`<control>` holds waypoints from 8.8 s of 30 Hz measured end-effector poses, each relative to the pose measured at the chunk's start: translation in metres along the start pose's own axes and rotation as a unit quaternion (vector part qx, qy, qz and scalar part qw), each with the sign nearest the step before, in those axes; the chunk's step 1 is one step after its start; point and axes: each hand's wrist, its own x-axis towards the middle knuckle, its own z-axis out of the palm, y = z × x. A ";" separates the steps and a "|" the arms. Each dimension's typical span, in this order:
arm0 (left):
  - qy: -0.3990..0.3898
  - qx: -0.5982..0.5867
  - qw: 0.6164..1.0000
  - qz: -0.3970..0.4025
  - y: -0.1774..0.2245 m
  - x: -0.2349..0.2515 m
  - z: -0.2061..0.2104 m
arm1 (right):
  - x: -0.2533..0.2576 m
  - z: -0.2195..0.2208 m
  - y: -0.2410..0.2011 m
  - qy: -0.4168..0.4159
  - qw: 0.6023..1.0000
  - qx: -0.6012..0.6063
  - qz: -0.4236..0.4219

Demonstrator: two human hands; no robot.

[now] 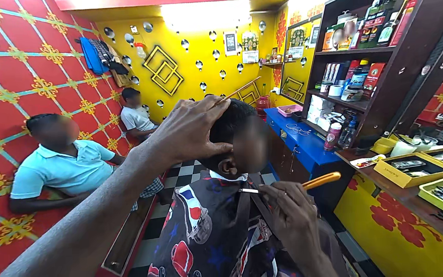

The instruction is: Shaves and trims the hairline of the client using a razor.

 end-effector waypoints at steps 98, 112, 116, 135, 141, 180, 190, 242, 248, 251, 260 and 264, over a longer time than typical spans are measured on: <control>0.238 -0.385 0.890 -0.051 0.044 -0.072 0.084 | 0.161 -0.062 -0.101 -0.333 0.803 -0.315 -0.382; 0.252 -0.358 0.898 -0.048 0.044 -0.071 0.084 | 0.156 -0.062 -0.100 -0.340 0.782 -0.353 -0.384; 0.247 -0.356 0.900 -0.042 0.041 -0.072 0.085 | 0.154 -0.063 -0.103 -0.337 0.783 -0.349 -0.389; 0.228 -0.346 0.909 -0.050 0.040 -0.073 0.087 | 0.138 -0.061 -0.099 -0.297 0.789 -0.351 -0.408; 0.227 -0.347 0.909 -0.047 0.039 -0.073 0.087 | 0.137 -0.058 -0.095 -0.289 0.794 -0.343 -0.411; 0.300 -0.447 0.841 -0.049 0.011 -0.085 0.102 | 0.068 -0.083 -0.075 -0.076 0.968 -0.182 -0.153; 0.134 -0.463 0.854 -0.196 0.046 -0.124 0.135 | -0.062 -0.001 -0.069 0.063 0.993 0.000 0.098; 0.043 -0.471 0.855 -0.214 0.069 -0.114 0.142 | 0.011 -0.023 0.000 0.018 1.000 -0.005 0.012; 0.033 -0.464 0.855 -0.229 0.066 -0.112 0.143 | 0.007 -0.021 0.020 -0.052 0.999 0.000 -0.008; 0.036 -0.460 0.857 -0.228 0.065 -0.110 0.142 | 0.012 -0.020 0.016 -0.016 1.000 0.011 -0.013; 0.030 -0.460 0.856 -0.235 0.061 -0.108 0.145 | 0.012 -0.011 0.030 -0.042 0.998 0.009 -0.037; 0.033 -0.449 0.863 -0.228 0.059 -0.106 0.146 | 0.015 -0.010 0.032 -0.036 0.999 0.017 -0.025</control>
